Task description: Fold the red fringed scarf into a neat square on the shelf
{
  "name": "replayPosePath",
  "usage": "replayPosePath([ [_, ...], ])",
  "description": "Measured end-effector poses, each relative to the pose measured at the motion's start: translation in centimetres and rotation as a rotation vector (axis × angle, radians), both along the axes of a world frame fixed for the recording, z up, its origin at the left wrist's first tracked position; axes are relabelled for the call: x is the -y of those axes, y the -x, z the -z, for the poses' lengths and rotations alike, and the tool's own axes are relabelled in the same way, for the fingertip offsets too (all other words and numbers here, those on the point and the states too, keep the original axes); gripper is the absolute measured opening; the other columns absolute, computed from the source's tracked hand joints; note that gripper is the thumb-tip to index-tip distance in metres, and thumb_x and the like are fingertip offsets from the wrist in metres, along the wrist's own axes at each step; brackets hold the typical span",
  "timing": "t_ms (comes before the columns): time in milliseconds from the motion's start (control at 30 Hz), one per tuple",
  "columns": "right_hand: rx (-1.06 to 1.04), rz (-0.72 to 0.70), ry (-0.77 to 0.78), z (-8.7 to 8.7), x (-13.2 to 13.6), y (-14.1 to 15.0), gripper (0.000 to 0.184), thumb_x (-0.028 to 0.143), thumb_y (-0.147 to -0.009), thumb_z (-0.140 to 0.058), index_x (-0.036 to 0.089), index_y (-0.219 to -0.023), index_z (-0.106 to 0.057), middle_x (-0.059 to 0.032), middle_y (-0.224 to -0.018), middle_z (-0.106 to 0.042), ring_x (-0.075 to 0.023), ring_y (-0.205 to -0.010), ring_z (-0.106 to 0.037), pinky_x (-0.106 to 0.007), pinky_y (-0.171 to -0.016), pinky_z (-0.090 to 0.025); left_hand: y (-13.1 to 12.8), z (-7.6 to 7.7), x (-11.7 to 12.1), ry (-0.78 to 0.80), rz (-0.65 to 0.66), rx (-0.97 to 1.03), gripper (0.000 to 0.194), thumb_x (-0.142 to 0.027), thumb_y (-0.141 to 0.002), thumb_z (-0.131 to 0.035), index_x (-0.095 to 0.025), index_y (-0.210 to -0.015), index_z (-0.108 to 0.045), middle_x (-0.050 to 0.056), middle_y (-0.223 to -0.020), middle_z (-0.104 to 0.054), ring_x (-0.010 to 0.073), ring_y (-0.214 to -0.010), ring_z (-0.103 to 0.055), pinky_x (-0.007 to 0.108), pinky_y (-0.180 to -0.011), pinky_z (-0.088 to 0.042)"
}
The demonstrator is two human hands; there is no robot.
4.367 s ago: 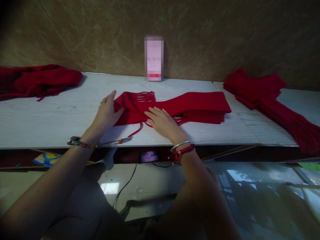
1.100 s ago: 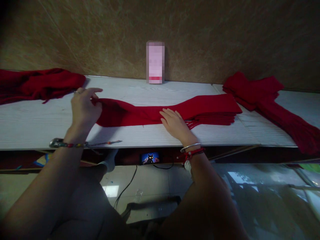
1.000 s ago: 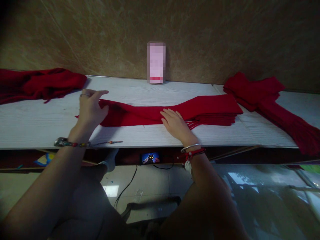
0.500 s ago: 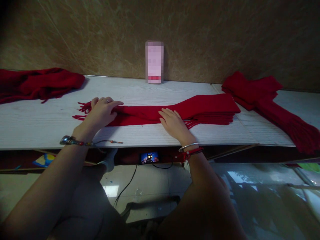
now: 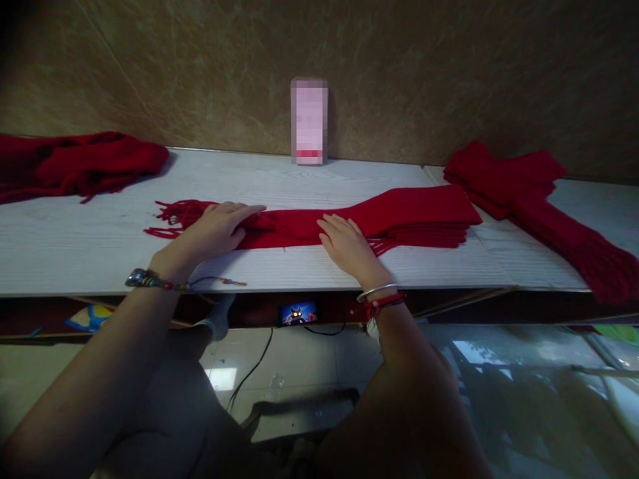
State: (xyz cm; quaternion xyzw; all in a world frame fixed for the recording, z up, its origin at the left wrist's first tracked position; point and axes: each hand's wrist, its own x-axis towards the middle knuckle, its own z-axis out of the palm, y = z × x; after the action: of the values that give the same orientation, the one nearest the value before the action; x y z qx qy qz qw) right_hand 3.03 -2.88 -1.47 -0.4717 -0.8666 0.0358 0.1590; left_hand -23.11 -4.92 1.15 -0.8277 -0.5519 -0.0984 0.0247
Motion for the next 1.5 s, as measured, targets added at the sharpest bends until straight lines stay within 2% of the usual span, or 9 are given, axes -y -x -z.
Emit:
replayPosePath([
  [167,-0.022,0.0,-0.014,0.2,0.0,-0.1,0.042,0.022,-0.091,-0.036,0.013,-0.128,-0.054,-0.0106,-0.137,-0.051,-0.0222,-0.129,-0.042,-0.045,-0.11,-0.03,0.6,-0.3,-0.2,-0.049,-0.077,-0.059,0.033,-0.02,-0.078,-0.049,-0.022,-0.107,-0.065,0.008,-0.103,-0.065,0.0289,-0.106,-0.052,0.052,-0.095,-0.029],
  [333,-0.032,-0.013,-0.013,0.3,0.0,-0.2,0.042,0.022,-0.091,-0.036,0.014,-0.128,-0.053,-0.0105,-0.137,-0.051,-0.0222,-0.13,-0.042,-0.046,-0.109,-0.03,2.0,-1.6,0.5,-0.15,-0.127,-0.067,0.022,-0.024,-0.076,-0.053,-0.025,-0.093,-0.068,0.002,-0.09,-0.068,0.0248,-0.099,-0.056,0.053,-0.104,-0.02],
  [400,-0.032,-0.01,-0.013,0.3,0.0,-0.2,0.042,0.022,-0.091,-0.036,0.013,-0.128,-0.054,-0.0113,-0.137,-0.051,-0.0222,-0.13,-0.042,-0.045,-0.11,-0.03,2.5,-2.2,1.1,-0.15,-0.16,-0.091,0.024,-0.022,-0.076,-0.05,-0.025,-0.093,-0.067,0.002,-0.09,-0.068,0.0231,-0.096,-0.059,0.049,-0.104,-0.023],
  [500,-0.034,-0.01,-0.028,0.4,-0.1,-0.2,0.041,0.022,-0.091,-0.037,0.015,-0.127,-0.054,-0.0096,-0.136,-0.052,-0.022,-0.129,-0.043,-0.045,-0.109,-0.031,3.0,-2.6,1.9,-0.09,-0.191,-0.184,0.029,-0.02,-0.074,-0.047,-0.02,-0.096,-0.067,0.006,-0.092,-0.068,0.0248,-0.091,-0.061,0.043,-0.095,-0.038],
  [633,-0.036,-0.013,-0.034,0.4,-0.1,-0.2,0.041,0.023,-0.091,-0.037,0.016,-0.127,-0.055,-0.0095,-0.135,-0.053,-0.022,-0.128,-0.044,-0.046,-0.108,-0.033,3.5,-1.6,2.5,-0.036,-0.161,-0.261,0.035,-0.019,-0.074,-0.045,-0.016,-0.103,-0.065,0.01,-0.098,-0.067,0.0266,-0.088,-0.062,0.039,-0.08,-0.047],
  [867,-0.03,-0.015,-0.032,0.4,-0.2,-0.2,0.042,0.023,-0.09,-0.037,0.014,-0.127,-0.055,-0.0107,-0.135,-0.053,-0.023,-0.128,-0.044,-0.046,-0.108,-0.032,4.1,0.1,3.1,-0.048,-0.168,-0.18,0.035,-0.018,-0.079,-0.043,-0.013,-0.108,-0.063,0.013,-0.106,-0.062,0.0267,-0.094,-0.06,0.041,-0.084,-0.047],
  [1033,-0.035,-0.017,-0.037,0.4,-0.2,-0.2,0.043,0.023,-0.09,-0.036,0.015,-0.127,-0.055,-0.0104,-0.134,-0.054,-0.0231,-0.128,-0.044,-0.046,-0.107,-0.033,4.4,0.5,3.3,-0.108,-0.194,-0.124,0.037,-0.021,-0.08,-0.045,-0.014,-0.112,-0.062,0.013,-0.11,-0.061,0.0273,-0.097,-0.058,0.043,-0.086,-0.047],
  [1267,-0.021,-0.012,-0.032,0.4,-0.2,-0.2,0.043,0.023,-0.09,-0.035,0.014,-0.127,-0.055,-0.0115,-0.135,-0.053,-0.0234,-0.128,-0.044,-0.047,-0.108,-0.033,4.1,0.5,4.0,-0.086,-0.245,-0.056,0.04,-0.016,-0.083,-0.039,-0.016,-0.114,-0.064,0.01,-0.116,-0.062,0.0256,-0.103,-0.058,0.042,-0.092,-0.045],
  [1500,-0.018,-0.063,-0.068,-0.6,0.3,0.3,0.043,0.023,-0.09,-0.038,0.014,-0.131,-0.051,-0.0116,-0.142,-0.045,-0.0238,-0.133,-0.036,-0.046,-0.111,-0.029,3.9,0.7,3.9,-0.086,-0.117,-0.022,0.045,-0.015,-0.086,-0.037,-0.015,-0.128,-0.053,0.012,-0.139,-0.047,0.0271,-0.128,-0.042,0.047,-0.104,-0.036],
])
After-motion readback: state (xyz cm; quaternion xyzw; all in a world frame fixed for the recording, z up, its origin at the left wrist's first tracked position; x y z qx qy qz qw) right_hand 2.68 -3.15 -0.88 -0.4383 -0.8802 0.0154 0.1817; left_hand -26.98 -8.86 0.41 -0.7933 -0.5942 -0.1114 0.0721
